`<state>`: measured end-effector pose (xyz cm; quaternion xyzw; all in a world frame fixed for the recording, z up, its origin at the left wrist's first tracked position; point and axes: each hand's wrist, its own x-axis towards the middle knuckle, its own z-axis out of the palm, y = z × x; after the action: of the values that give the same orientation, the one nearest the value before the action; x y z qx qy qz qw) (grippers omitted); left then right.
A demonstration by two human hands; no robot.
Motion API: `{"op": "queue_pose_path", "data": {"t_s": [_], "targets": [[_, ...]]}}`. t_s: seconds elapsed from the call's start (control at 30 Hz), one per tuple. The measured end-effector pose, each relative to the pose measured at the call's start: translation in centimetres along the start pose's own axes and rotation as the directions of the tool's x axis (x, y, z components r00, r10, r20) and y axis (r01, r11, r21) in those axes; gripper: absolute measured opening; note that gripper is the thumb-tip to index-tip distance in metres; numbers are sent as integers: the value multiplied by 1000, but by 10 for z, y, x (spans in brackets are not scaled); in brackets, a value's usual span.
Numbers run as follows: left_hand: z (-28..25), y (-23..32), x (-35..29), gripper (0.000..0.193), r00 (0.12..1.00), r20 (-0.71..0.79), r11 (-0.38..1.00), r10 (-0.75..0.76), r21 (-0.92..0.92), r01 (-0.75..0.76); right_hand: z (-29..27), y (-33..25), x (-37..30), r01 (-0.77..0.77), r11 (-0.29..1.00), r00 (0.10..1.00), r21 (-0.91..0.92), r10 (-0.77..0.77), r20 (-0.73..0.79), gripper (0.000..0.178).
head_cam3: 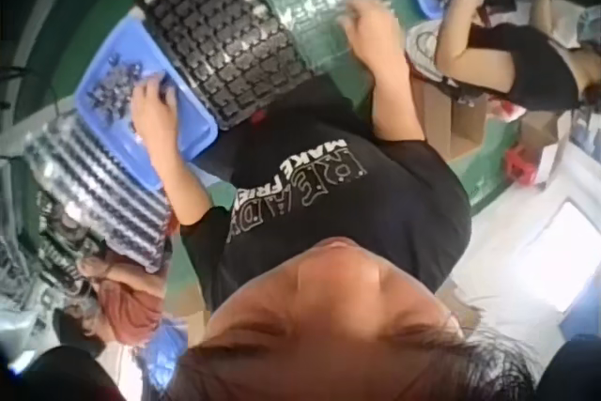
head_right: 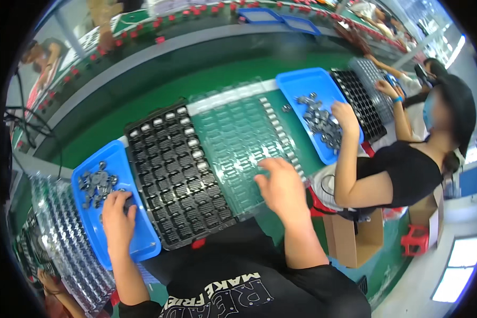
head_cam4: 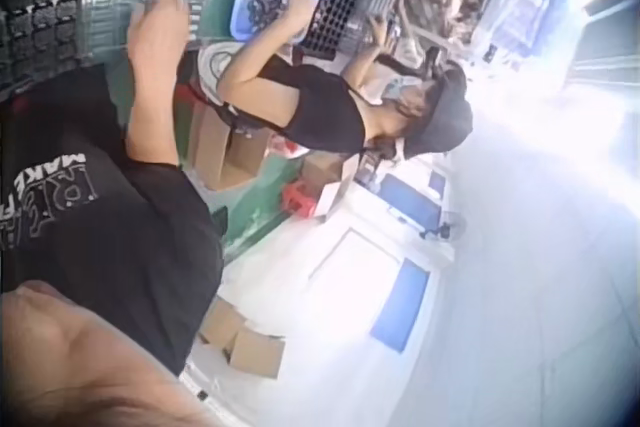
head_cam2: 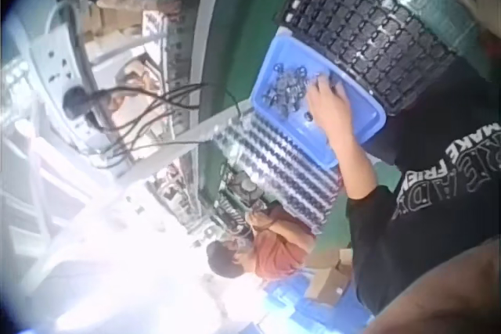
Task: The person is manually placing small electronic components from a blue storage tray into a black compartmentalized grid tray on an assembly line.
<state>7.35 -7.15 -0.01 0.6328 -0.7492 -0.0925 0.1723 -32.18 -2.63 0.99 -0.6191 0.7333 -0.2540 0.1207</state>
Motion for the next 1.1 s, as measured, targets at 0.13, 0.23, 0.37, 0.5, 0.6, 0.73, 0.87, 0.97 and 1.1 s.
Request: {"op": "queue_pose_path", "data": {"t_s": [0.13,0.23,0.37,0.5,0.6,0.73,0.87,0.97,1.1], "targets": [[2,1,0,26,999,30,999,20,50,-21,-20,44,-31,-219,969,971,-111,205,-123,26],[4,0,0,22,999,40,999,32,40,-33,-20,55,-32,-365,926,928,-100,352,-122,25],[3,-8,-8,18,1000,9,1000,9,-10,-9,-26,66,-32,-344,938,939,-50,341,-54,30],[-1,-21,-18,17,999,-49,999,23,-46,-25,-27,77,-34,-317,948,949,-28,317,-5,29],[-2,-21,-26,17,990,-136,999,-22,-26,19,-27,80,-36,-408,911,913,52,406,43,25],[3,-20,-39,18,958,-212,977,-192,-129,168,-17,72,-42,-267,962,959,-64,258,-118,26],[14,-5,-40,24,914,-242,908,-327,-348,233,-25,70,-36,-240,970,966,-29,235,-107,19],[14,-5,-42,26,898,-281,890,-339,-405,209,-24,80,-38,-191,976,973,105,203,-110,13],[31,-25,-53,31,920,-195,769,-341,-620,154,-29,78,-51,-44,984,992,170,63,-111,15]]}}
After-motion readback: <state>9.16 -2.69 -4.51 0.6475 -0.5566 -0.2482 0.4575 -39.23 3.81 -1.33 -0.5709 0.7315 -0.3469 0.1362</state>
